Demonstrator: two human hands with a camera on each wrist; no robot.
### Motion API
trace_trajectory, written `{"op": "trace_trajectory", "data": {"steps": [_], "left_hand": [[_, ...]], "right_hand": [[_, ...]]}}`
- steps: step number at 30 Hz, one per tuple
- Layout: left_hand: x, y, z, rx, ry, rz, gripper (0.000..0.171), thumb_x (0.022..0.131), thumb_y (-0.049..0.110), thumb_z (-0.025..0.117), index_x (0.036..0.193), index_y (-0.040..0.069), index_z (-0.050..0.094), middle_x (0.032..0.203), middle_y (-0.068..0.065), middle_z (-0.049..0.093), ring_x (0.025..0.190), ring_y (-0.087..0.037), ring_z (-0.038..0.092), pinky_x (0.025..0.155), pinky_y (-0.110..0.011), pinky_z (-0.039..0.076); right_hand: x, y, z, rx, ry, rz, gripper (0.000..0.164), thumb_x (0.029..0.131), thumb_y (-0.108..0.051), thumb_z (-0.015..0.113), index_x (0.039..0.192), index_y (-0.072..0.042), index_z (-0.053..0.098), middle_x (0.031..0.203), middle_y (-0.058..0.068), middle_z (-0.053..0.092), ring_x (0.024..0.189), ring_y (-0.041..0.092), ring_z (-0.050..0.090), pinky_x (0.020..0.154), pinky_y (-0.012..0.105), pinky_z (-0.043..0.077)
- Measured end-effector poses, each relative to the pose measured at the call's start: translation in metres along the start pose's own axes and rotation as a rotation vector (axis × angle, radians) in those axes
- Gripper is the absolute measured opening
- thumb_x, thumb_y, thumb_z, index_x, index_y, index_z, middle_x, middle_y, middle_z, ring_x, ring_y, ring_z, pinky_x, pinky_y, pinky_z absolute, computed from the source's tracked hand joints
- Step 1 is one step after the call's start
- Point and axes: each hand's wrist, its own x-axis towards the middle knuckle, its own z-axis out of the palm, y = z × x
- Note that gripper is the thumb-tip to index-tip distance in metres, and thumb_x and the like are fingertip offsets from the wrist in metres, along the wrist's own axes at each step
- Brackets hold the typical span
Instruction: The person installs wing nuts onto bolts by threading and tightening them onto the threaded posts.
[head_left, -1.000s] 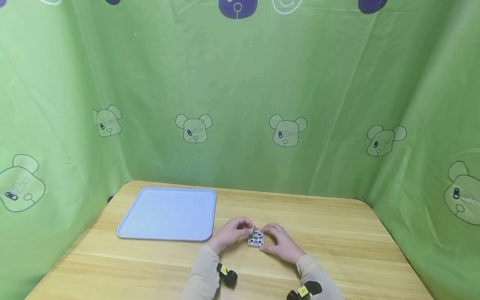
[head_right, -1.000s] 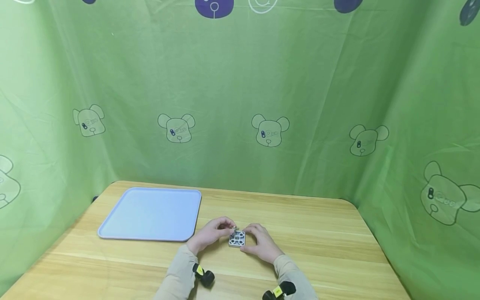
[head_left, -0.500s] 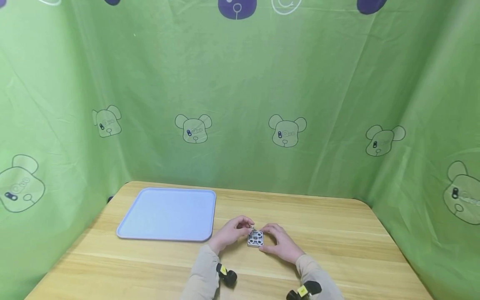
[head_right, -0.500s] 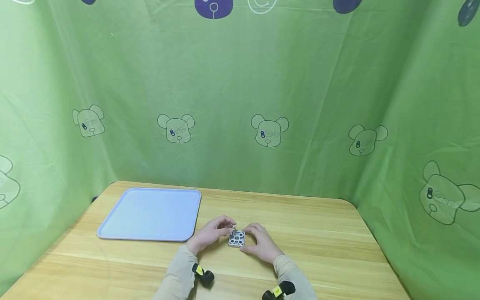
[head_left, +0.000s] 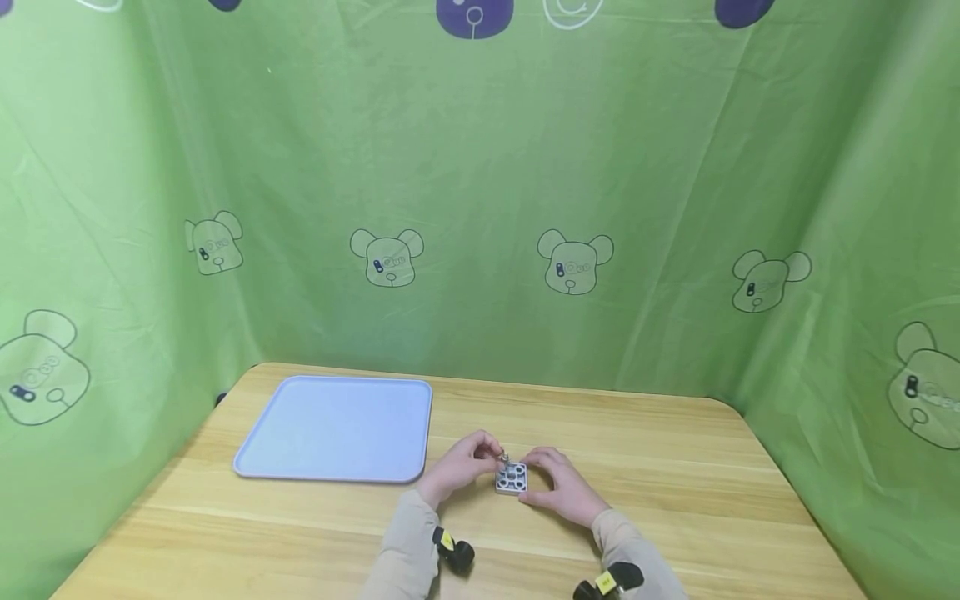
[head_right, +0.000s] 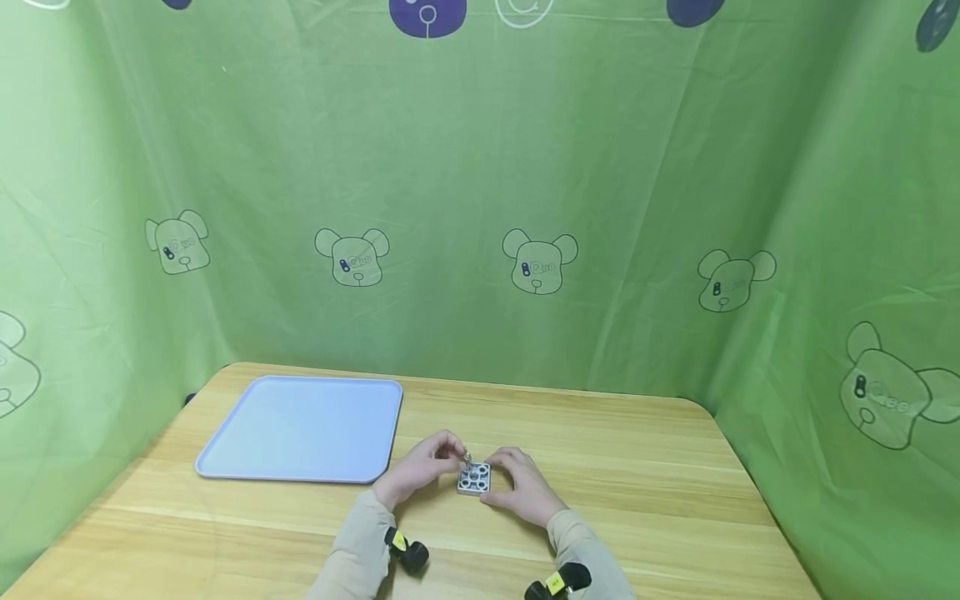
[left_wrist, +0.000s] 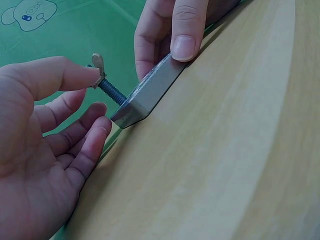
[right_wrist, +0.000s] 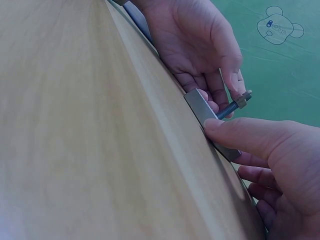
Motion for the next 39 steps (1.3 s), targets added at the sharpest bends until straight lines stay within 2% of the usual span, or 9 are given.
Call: {"op": "trace_trajectory", "data": {"steps": [8, 23, 35, 39], "left_hand": [[0.0001, 0.0001, -0.0006, 0.013, -0.018, 0.003, 0.030, 0.080, 0.009, 0.073, 0.108, 0.006, 0.062, 0.097, -0.004, 0.061, 0.089, -0.014, 0.054, 0.084, -0.029, 0.044], [-0.0015, 0.0031, 0.0004, 0.054, -0.012, 0.016, 0.021, 0.087, 0.015, 0.069, 0.108, 0.010, 0.067, 0.099, -0.007, 0.064, 0.090, -0.014, 0.054, 0.082, -0.030, 0.042], [-0.0015, 0.0035, 0.0001, 0.075, -0.015, 0.021, 0.023, 0.089, 0.017, 0.067, 0.111, 0.012, 0.068, 0.105, -0.008, 0.067, 0.094, -0.014, 0.056, 0.086, -0.032, 0.044], [-0.0019, 0.0041, 0.0004, 0.027, 0.004, 0.014, 0.031, 0.087, 0.013, 0.068, 0.116, 0.005, 0.061, 0.106, -0.014, 0.064, 0.093, -0.015, 0.054, 0.083, -0.029, 0.044]], "right_hand": [[-0.0004, -0.0007, -0.0003, -0.007, -0.002, 0.000, 0.058, 0.077, -0.038, 0.079, 0.123, -0.009, 0.060, 0.134, 0.015, 0.054, 0.127, 0.038, 0.048, 0.109, 0.062, 0.033], [-0.0005, -0.0001, -0.0003, -0.013, -0.001, 0.000, 0.057, 0.077, -0.039, 0.078, 0.123, -0.011, 0.060, 0.133, 0.014, 0.054, 0.127, 0.038, 0.048, 0.108, 0.062, 0.033], [-0.0006, 0.0000, -0.0003, 0.001, 0.002, -0.001, 0.056, 0.077, -0.038, 0.079, 0.123, -0.011, 0.061, 0.133, 0.014, 0.054, 0.127, 0.038, 0.048, 0.108, 0.062, 0.033], [-0.0003, 0.0005, 0.0004, 0.002, 0.003, -0.005, 0.056, 0.077, -0.038, 0.079, 0.122, -0.010, 0.061, 0.133, 0.015, 0.054, 0.127, 0.038, 0.048, 0.109, 0.062, 0.033]]}}
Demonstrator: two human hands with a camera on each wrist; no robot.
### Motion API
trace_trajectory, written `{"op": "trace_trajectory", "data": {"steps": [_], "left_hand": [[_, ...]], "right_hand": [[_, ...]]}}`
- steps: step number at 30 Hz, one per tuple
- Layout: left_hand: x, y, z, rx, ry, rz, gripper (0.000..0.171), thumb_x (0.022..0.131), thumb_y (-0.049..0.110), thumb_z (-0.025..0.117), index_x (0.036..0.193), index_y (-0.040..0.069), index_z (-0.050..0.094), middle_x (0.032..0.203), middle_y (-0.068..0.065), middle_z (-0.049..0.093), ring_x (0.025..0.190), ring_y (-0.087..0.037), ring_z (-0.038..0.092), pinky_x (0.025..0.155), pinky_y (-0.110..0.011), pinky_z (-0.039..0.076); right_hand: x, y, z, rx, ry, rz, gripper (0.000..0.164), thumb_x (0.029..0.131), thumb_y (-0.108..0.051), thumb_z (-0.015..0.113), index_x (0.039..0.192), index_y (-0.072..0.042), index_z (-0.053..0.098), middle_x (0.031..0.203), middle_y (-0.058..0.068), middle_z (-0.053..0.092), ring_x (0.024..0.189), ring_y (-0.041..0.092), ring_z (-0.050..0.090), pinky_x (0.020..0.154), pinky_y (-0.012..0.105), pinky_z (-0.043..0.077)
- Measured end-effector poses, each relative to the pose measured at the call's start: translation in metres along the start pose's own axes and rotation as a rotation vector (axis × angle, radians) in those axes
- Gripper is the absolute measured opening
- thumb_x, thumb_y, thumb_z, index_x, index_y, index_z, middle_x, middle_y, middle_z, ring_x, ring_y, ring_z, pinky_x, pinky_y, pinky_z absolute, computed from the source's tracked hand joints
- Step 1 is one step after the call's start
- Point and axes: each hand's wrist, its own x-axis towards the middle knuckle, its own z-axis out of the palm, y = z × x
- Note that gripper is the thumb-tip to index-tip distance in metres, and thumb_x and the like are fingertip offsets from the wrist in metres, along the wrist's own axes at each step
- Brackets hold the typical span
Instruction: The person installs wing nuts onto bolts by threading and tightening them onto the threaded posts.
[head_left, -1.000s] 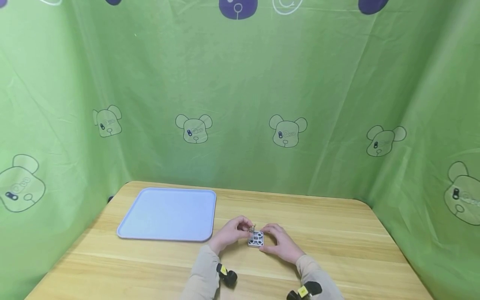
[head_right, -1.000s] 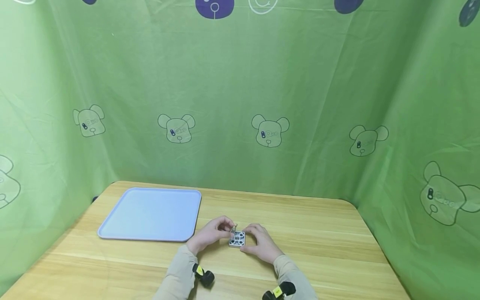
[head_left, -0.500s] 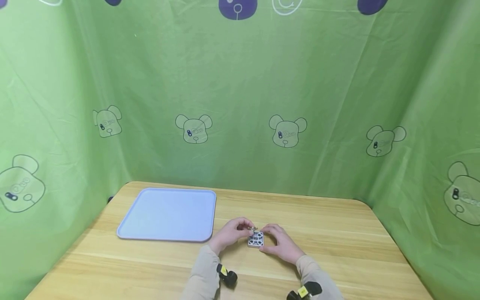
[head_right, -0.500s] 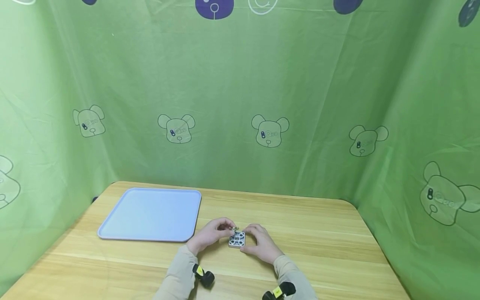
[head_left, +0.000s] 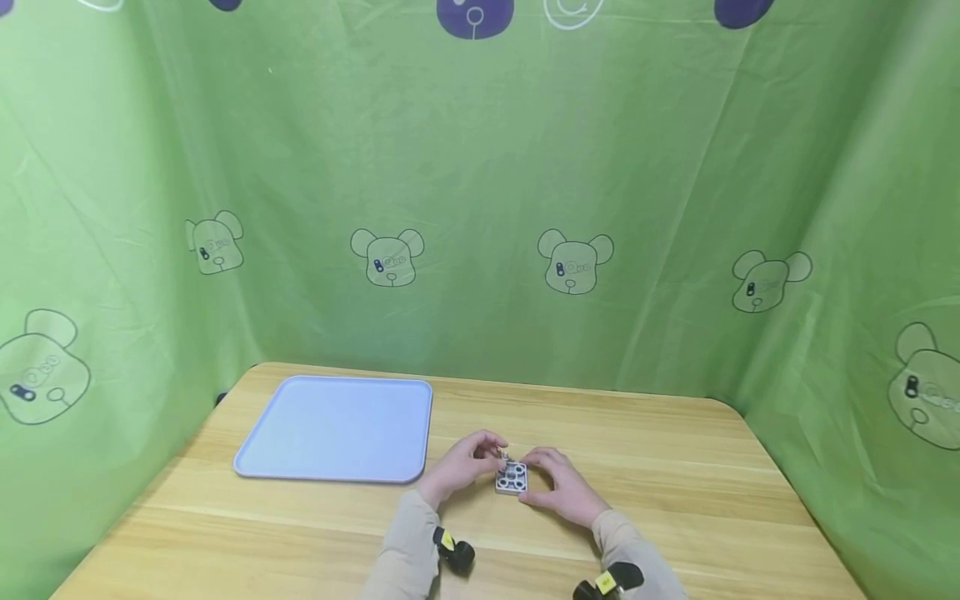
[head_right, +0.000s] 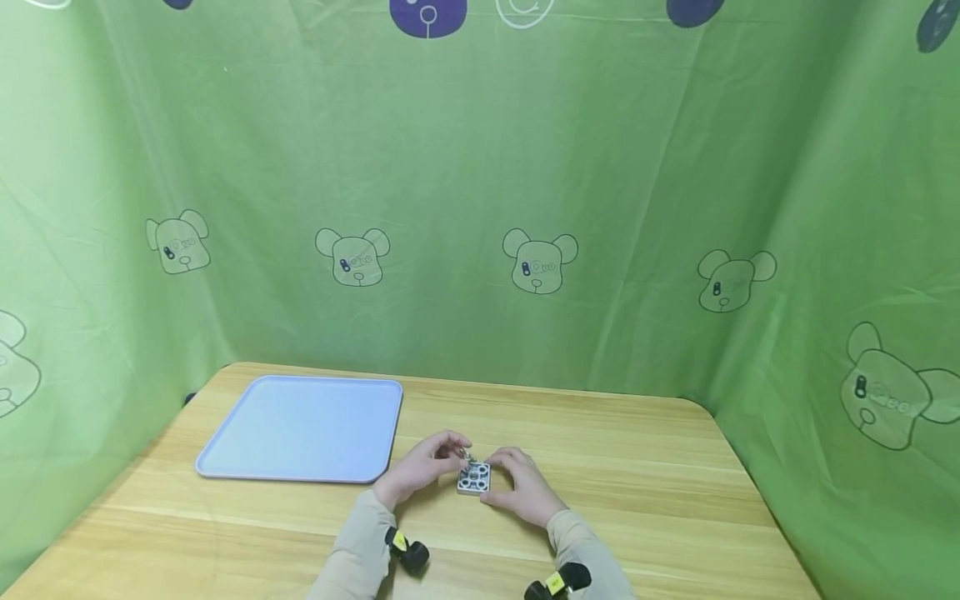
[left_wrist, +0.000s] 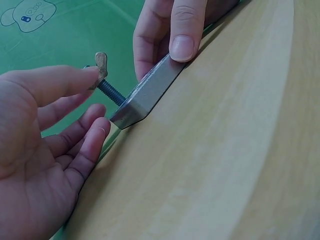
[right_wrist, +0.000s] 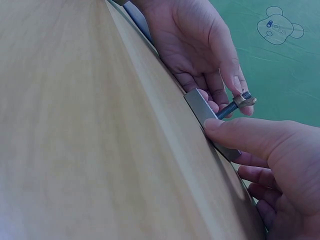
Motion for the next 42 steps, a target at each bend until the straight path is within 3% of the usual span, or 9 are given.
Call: {"op": "trace_trajectory", "data": {"steps": [5, 11, 16, 27, 42], "left_hand": [[0.0000, -0.0032, 0.0008, -0.039, 0.035, -0.018, 0.032, 0.084, 0.009, 0.069, 0.110, -0.001, 0.054, 0.099, -0.011, 0.060, 0.087, -0.015, 0.051, 0.073, -0.027, 0.042], [0.0018, -0.0051, 0.0011, -0.025, 0.035, -0.004, 0.025, 0.083, 0.008, 0.070, 0.101, -0.002, 0.055, 0.100, -0.012, 0.060, 0.087, -0.014, 0.051, 0.080, -0.028, 0.041], [0.0021, -0.0042, -0.0001, -0.013, 0.015, -0.001, 0.026, 0.081, 0.008, 0.072, 0.102, 0.000, 0.059, 0.099, -0.015, 0.062, 0.086, -0.014, 0.052, 0.079, -0.026, 0.043], [0.0016, -0.0032, -0.0008, 0.015, -0.014, -0.005, 0.029, 0.080, 0.011, 0.074, 0.107, 0.007, 0.064, 0.096, -0.004, 0.062, 0.089, -0.014, 0.054, 0.083, -0.029, 0.043], [0.0025, -0.0041, 0.0005, 0.037, -0.011, 0.014, 0.020, 0.087, 0.015, 0.068, 0.106, 0.009, 0.067, 0.100, -0.006, 0.066, 0.092, -0.014, 0.055, 0.086, -0.033, 0.044]], "right_hand": [[-0.0001, -0.0005, -0.0002, -0.002, 0.000, -0.007, 0.056, 0.077, -0.038, 0.079, 0.122, -0.010, 0.061, 0.132, 0.014, 0.054, 0.126, 0.037, 0.049, 0.109, 0.061, 0.033], [0.0000, -0.0010, -0.0011, 0.002, -0.004, -0.005, 0.055, 0.077, -0.037, 0.078, 0.122, -0.009, 0.061, 0.132, 0.014, 0.054, 0.126, 0.037, 0.049, 0.108, 0.061, 0.033], [0.0000, -0.0018, -0.0015, 0.002, -0.004, 0.000, 0.056, 0.077, -0.038, 0.079, 0.122, -0.009, 0.061, 0.132, 0.014, 0.054, 0.127, 0.037, 0.048, 0.108, 0.061, 0.033], [-0.0010, -0.0031, -0.0022, -0.011, -0.006, 0.008, 0.057, 0.077, -0.038, 0.078, 0.123, -0.009, 0.060, 0.134, 0.015, 0.053, 0.128, 0.038, 0.047, 0.109, 0.062, 0.032], [-0.0009, -0.0025, -0.0019, -0.001, -0.005, 0.005, 0.056, 0.077, -0.038, 0.078, 0.123, -0.010, 0.061, 0.133, 0.014, 0.053, 0.128, 0.039, 0.047, 0.109, 0.062, 0.032]]}}
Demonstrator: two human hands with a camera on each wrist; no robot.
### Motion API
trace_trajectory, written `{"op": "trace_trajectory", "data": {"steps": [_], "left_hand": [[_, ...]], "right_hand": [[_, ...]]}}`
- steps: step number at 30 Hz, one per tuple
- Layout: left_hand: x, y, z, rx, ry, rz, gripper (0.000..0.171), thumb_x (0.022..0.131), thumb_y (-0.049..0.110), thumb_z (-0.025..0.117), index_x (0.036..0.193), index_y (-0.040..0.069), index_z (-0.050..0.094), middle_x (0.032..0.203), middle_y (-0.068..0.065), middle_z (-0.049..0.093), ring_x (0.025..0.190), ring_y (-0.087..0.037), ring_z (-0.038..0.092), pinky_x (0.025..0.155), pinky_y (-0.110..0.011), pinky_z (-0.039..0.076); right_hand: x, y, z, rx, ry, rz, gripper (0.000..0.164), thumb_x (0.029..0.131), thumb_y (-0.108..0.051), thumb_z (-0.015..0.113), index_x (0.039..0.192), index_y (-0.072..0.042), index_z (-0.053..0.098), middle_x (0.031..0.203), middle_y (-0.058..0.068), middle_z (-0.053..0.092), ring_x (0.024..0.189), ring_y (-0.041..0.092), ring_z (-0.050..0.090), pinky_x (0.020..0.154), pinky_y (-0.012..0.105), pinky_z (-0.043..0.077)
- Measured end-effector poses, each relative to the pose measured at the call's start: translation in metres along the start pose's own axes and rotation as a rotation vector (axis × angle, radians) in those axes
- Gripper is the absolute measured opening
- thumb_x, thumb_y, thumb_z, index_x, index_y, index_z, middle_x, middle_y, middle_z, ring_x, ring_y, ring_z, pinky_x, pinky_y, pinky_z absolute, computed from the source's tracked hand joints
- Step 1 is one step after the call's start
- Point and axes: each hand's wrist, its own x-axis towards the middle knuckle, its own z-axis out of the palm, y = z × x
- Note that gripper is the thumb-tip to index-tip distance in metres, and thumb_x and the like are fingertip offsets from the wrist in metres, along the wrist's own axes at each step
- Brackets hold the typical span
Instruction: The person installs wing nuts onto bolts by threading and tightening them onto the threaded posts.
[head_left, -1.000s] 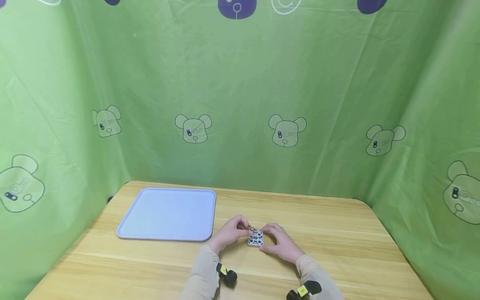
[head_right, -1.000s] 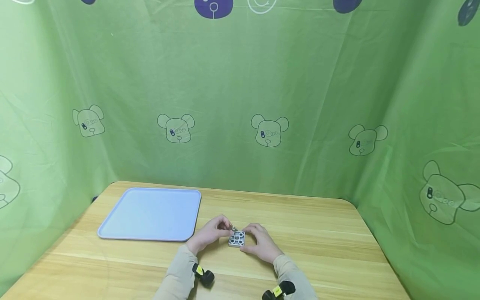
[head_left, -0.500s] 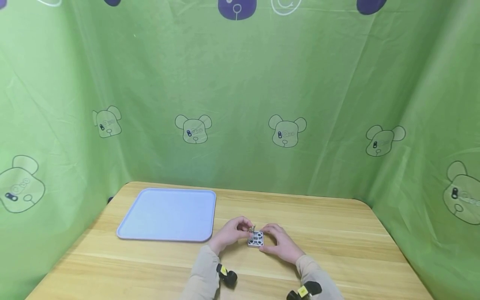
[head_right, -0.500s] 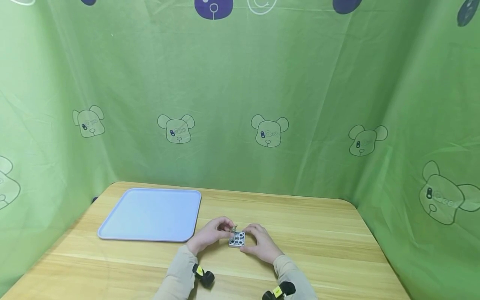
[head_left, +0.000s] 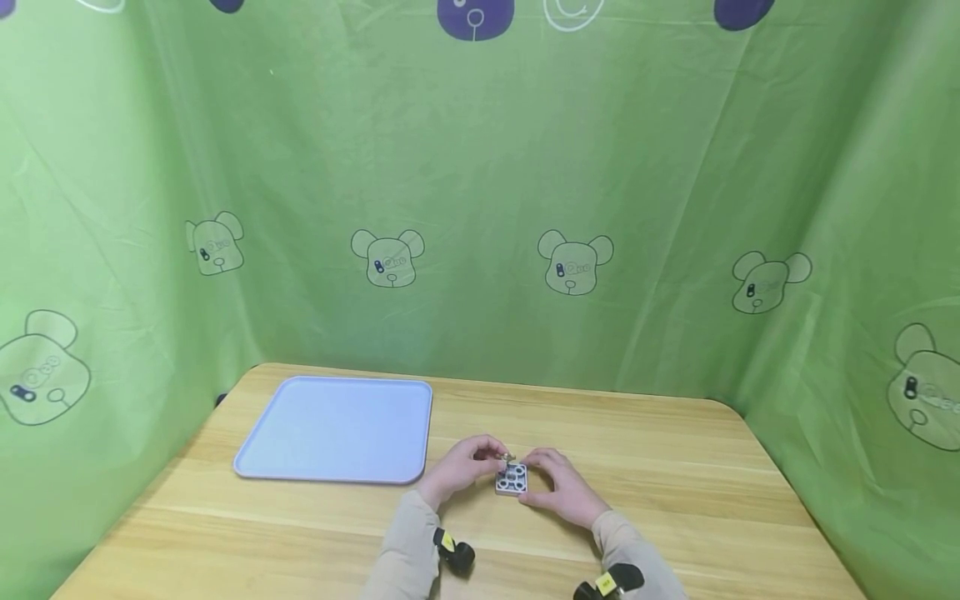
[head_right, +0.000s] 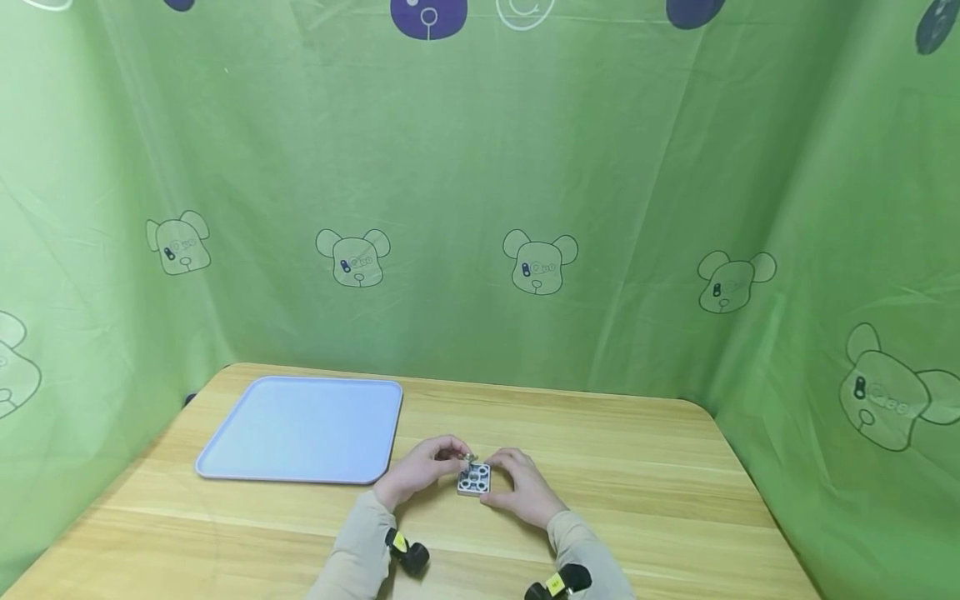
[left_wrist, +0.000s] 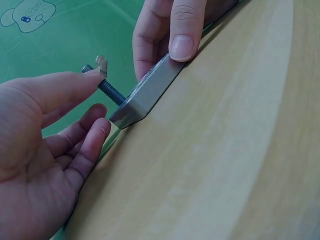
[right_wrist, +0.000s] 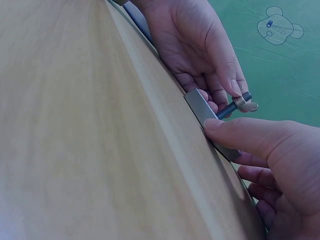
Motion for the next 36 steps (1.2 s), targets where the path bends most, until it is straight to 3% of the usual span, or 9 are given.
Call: {"op": "trace_trajectory", "data": {"steps": [13, 18, 22, 36], "left_hand": [[-0.0021, 0.0009, -0.0002, 0.004, -0.001, 0.001, 0.021, 0.091, 0.018, 0.065, 0.111, 0.010, 0.066, 0.107, -0.007, 0.066, 0.098, -0.014, 0.056, 0.089, -0.034, 0.045], [-0.0008, -0.0011, 0.0003, -0.034, 0.028, -0.021, 0.025, 0.089, 0.016, 0.067, 0.110, 0.005, 0.058, 0.103, -0.007, 0.061, 0.090, -0.014, 0.052, 0.078, -0.027, 0.043], [0.0012, -0.0045, 0.0014, -0.040, 0.048, -0.017, 0.022, 0.088, 0.012, 0.067, 0.102, 0.000, 0.055, 0.101, -0.008, 0.060, 0.089, -0.014, 0.051, 0.080, -0.028, 0.042], [-0.0019, 0.0006, -0.0012, -0.049, -0.003, -0.013, 0.030, 0.082, 0.010, 0.073, 0.108, 0.002, 0.060, 0.103, -0.014, 0.063, 0.089, -0.014, 0.054, 0.081, -0.028, 0.044]], "right_hand": [[-0.0002, 0.0002, 0.0001, 0.000, 0.005, -0.004, 0.057, 0.077, -0.038, 0.078, 0.123, -0.009, 0.061, 0.133, 0.015, 0.054, 0.127, 0.038, 0.048, 0.109, 0.062, 0.032], [-0.0001, 0.0008, 0.0002, 0.002, 0.007, -0.004, 0.057, 0.077, -0.038, 0.079, 0.122, -0.009, 0.061, 0.133, 0.015, 0.054, 0.127, 0.038, 0.048, 0.109, 0.062, 0.033], [-0.0001, 0.0012, 0.0004, -0.003, 0.007, -0.005, 0.056, 0.077, -0.038, 0.079, 0.122, -0.009, 0.061, 0.133, 0.014, 0.054, 0.127, 0.038, 0.048, 0.108, 0.062, 0.033], [0.0004, 0.0011, 0.0010, -0.003, 0.005, -0.028, 0.056, 0.077, -0.036, 0.078, 0.122, -0.007, 0.061, 0.131, 0.016, 0.055, 0.126, 0.038, 0.049, 0.108, 0.062, 0.034]]}}
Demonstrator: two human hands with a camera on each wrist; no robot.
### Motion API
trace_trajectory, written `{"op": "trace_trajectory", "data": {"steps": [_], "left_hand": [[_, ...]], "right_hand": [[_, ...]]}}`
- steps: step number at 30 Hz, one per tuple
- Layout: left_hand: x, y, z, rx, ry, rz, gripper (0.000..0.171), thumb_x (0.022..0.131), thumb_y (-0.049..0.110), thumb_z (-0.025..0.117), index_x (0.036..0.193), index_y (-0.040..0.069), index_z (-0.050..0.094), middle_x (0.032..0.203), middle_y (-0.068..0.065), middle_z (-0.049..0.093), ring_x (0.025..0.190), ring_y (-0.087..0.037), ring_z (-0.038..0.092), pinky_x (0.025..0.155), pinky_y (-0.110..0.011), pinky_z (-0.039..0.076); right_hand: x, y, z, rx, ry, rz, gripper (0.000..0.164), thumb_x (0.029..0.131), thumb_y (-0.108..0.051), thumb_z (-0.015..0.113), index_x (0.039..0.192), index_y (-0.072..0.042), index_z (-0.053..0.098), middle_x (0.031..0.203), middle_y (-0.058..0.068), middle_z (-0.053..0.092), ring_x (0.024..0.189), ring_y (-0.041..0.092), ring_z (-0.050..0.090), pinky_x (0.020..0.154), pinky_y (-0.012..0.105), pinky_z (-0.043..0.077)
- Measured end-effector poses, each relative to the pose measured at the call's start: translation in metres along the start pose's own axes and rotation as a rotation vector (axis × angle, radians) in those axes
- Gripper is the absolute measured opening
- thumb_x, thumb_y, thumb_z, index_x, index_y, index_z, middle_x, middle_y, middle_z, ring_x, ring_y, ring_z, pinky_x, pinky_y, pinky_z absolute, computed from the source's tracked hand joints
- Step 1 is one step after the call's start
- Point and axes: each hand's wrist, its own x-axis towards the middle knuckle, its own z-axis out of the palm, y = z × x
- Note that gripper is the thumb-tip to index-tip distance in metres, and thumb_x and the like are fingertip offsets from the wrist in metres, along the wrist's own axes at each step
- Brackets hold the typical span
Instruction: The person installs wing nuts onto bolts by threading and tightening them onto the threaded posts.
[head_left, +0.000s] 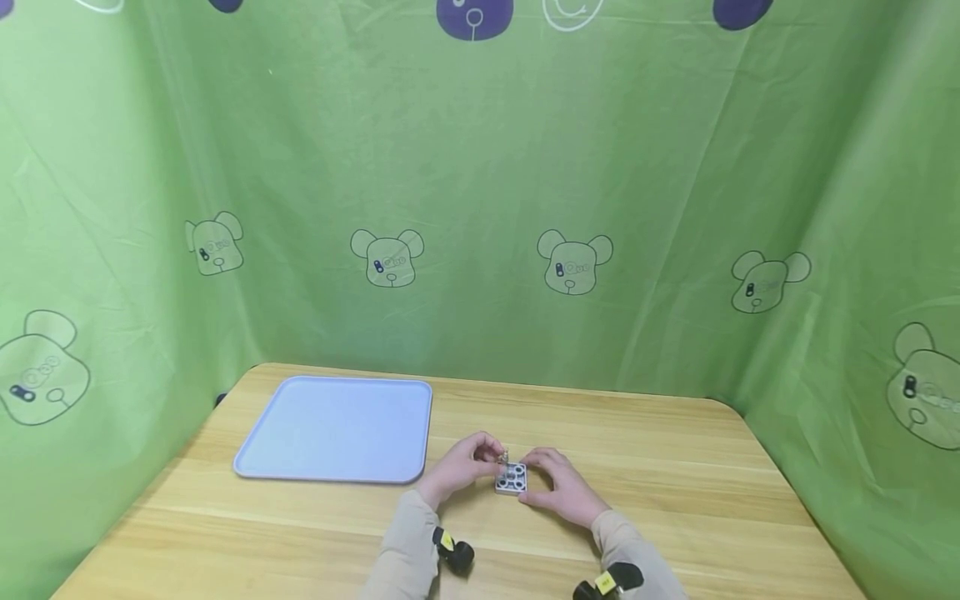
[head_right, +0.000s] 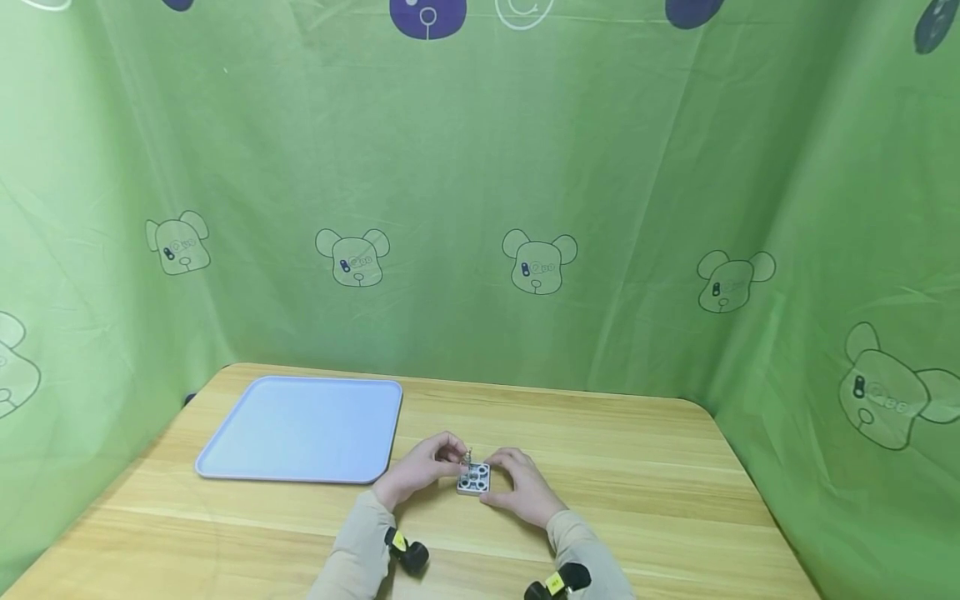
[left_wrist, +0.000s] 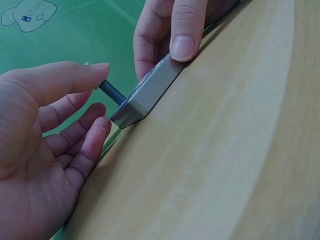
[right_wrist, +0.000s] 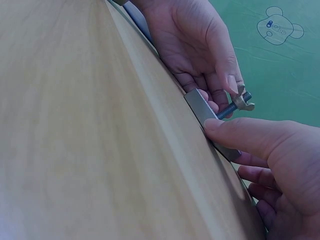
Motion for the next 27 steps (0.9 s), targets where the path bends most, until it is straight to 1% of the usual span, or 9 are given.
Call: {"op": "trace_trajectory", "data": {"steps": [4, 10, 18, 21, 27], "left_hand": [[-0.0006, 0.0011, -0.0004, 0.012, -0.005, -0.001, 0.031, 0.081, 0.011, 0.073, 0.109, 0.003, 0.061, 0.101, -0.012, 0.063, 0.089, -0.014, 0.054, 0.082, -0.027, 0.044], [0.0009, -0.0002, -0.0005, 0.034, -0.003, 0.004, 0.025, 0.085, 0.013, 0.070, 0.108, 0.005, 0.063, 0.100, -0.009, 0.064, 0.089, -0.013, 0.054, 0.083, -0.029, 0.044], [0.0007, -0.0011, 0.0007, 0.044, 0.009, 0.000, 0.020, 0.089, 0.016, 0.065, 0.108, 0.010, 0.066, 0.107, -0.006, 0.066, 0.098, -0.015, 0.056, 0.091, -0.036, 0.043], [0.0003, -0.0002, 0.0010, 0.036, 0.014, -0.013, 0.019, 0.091, 0.018, 0.064, 0.108, 0.011, 0.067, 0.109, -0.006, 0.066, 0.099, -0.015, 0.055, 0.089, -0.035, 0.044], [-0.0003, 0.0008, 0.0019, 0.022, 0.020, -0.025, 0.020, 0.092, 0.017, 0.062, 0.110, 0.010, 0.067, 0.108, -0.008, 0.065, 0.094, -0.014, 0.054, 0.082, -0.032, 0.044]], "right_hand": [[0.0004, 0.0006, 0.0003, 0.001, -0.001, 0.005, 0.057, 0.077, -0.037, 0.078, 0.122, -0.007, 0.061, 0.132, 0.016, 0.054, 0.126, 0.038, 0.048, 0.108, 0.062, 0.033], [0.0010, 0.0012, 0.0008, -0.004, -0.002, 0.007, 0.057, 0.077, -0.037, 0.078, 0.122, -0.007, 0.060, 0.133, 0.016, 0.054, 0.127, 0.039, 0.048, 0.108, 0.062, 0.033], [0.0004, 0.0007, 0.0004, -0.004, 0.001, 0.005, 0.056, 0.077, -0.037, 0.078, 0.122, -0.007, 0.061, 0.132, 0.016, 0.054, 0.127, 0.039, 0.048, 0.108, 0.062, 0.033], [0.0002, 0.0003, 0.0002, 0.003, 0.003, 0.010, 0.056, 0.077, -0.037, 0.078, 0.121, -0.008, 0.061, 0.132, 0.015, 0.054, 0.127, 0.038, 0.048, 0.109, 0.062, 0.033], [0.0004, 0.0004, 0.0005, -0.001, 0.001, 0.013, 0.055, 0.077, -0.037, 0.078, 0.121, -0.009, 0.061, 0.131, 0.014, 0.055, 0.126, 0.038, 0.048, 0.109, 0.061, 0.033]]}}
